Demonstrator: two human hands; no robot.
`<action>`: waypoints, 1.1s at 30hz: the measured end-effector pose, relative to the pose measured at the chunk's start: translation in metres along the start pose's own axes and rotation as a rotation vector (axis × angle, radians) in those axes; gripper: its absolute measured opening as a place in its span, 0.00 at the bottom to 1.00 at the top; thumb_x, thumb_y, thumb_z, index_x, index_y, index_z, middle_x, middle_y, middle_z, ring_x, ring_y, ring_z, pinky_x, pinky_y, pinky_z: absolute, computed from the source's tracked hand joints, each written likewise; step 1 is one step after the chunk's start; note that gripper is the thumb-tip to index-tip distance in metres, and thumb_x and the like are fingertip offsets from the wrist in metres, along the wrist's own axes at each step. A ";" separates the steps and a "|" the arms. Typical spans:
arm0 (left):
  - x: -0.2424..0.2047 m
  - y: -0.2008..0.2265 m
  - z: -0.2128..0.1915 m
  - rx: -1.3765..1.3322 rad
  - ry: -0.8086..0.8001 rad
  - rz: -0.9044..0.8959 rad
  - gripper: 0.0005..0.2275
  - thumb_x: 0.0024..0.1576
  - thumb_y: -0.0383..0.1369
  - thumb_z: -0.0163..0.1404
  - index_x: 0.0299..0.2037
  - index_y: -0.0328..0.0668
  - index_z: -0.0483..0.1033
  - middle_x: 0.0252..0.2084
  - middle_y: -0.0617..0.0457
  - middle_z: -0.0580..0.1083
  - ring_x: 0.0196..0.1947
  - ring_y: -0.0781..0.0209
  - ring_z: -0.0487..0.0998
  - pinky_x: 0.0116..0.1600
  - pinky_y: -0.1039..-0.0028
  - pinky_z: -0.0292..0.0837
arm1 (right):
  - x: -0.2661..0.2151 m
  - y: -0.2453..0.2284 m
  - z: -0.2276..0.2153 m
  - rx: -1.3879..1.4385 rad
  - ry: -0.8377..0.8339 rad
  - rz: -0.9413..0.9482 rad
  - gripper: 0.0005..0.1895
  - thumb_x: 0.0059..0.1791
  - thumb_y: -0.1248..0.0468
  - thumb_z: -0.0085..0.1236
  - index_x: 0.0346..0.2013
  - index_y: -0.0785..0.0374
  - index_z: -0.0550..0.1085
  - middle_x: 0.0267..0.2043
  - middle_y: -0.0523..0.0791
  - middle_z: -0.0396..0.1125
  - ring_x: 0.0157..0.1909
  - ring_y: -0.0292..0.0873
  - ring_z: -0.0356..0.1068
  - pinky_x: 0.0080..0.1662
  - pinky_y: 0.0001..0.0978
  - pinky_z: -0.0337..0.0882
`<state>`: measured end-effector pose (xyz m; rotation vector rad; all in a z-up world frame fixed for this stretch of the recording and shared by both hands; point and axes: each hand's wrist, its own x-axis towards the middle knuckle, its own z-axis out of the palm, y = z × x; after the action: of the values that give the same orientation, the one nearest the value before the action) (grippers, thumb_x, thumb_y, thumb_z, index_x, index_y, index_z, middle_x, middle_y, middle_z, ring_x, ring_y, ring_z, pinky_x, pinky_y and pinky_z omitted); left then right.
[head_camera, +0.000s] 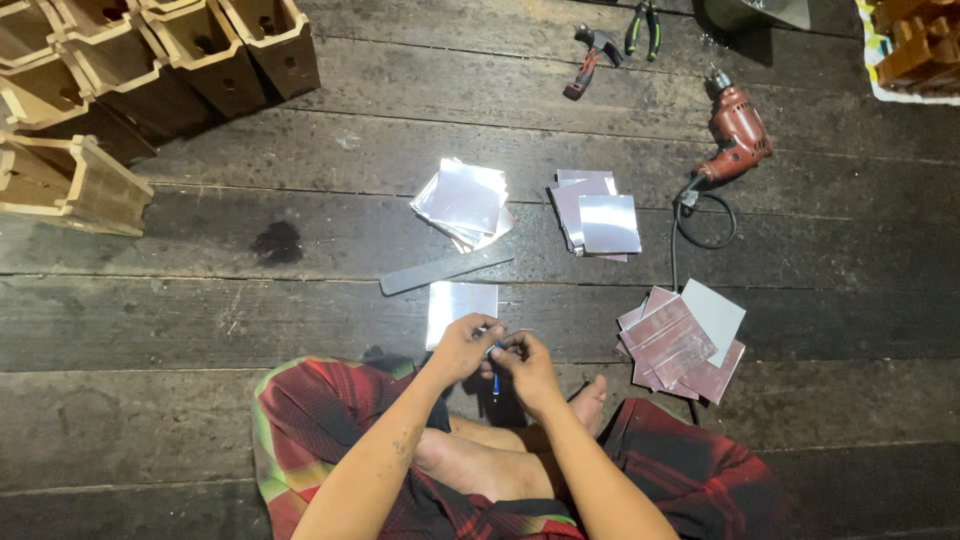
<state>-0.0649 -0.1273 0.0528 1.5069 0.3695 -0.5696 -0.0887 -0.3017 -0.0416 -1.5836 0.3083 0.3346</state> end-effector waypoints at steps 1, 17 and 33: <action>-0.008 0.009 -0.003 0.003 -0.002 -0.007 0.14 0.59 0.41 0.57 0.50 0.44 0.83 0.32 0.40 0.77 0.29 0.54 0.79 0.36 0.66 0.83 | -0.010 -0.015 0.009 0.003 0.002 0.006 0.12 0.45 0.68 0.69 0.41 0.66 0.76 0.29 0.45 0.68 0.32 0.39 0.68 0.37 0.31 0.69; 0.049 -0.057 -0.027 -0.060 0.100 -0.005 0.08 0.62 0.32 0.55 0.42 0.34 0.81 0.29 0.41 0.77 0.29 0.57 0.77 0.33 0.67 0.81 | -0.056 -0.086 0.004 -0.261 -0.162 0.137 0.17 0.54 0.67 0.52 0.57 0.66 0.73 0.48 0.60 0.71 0.47 0.56 0.74 0.47 0.46 0.77; 0.040 -0.038 -0.052 0.600 0.412 0.245 0.11 0.57 0.42 0.60 0.42 0.47 0.82 0.37 0.44 0.79 0.45 0.43 0.81 0.52 0.58 0.76 | -0.051 -0.057 -0.029 -0.343 -0.082 0.080 0.20 0.55 0.58 0.54 0.56 0.70 0.74 0.57 0.60 0.70 0.66 0.60 0.65 0.66 0.51 0.62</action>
<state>-0.0478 -0.0796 -0.0039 2.2229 0.3355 -0.1676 -0.1123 -0.3285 0.0322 -1.8906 0.2599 0.5348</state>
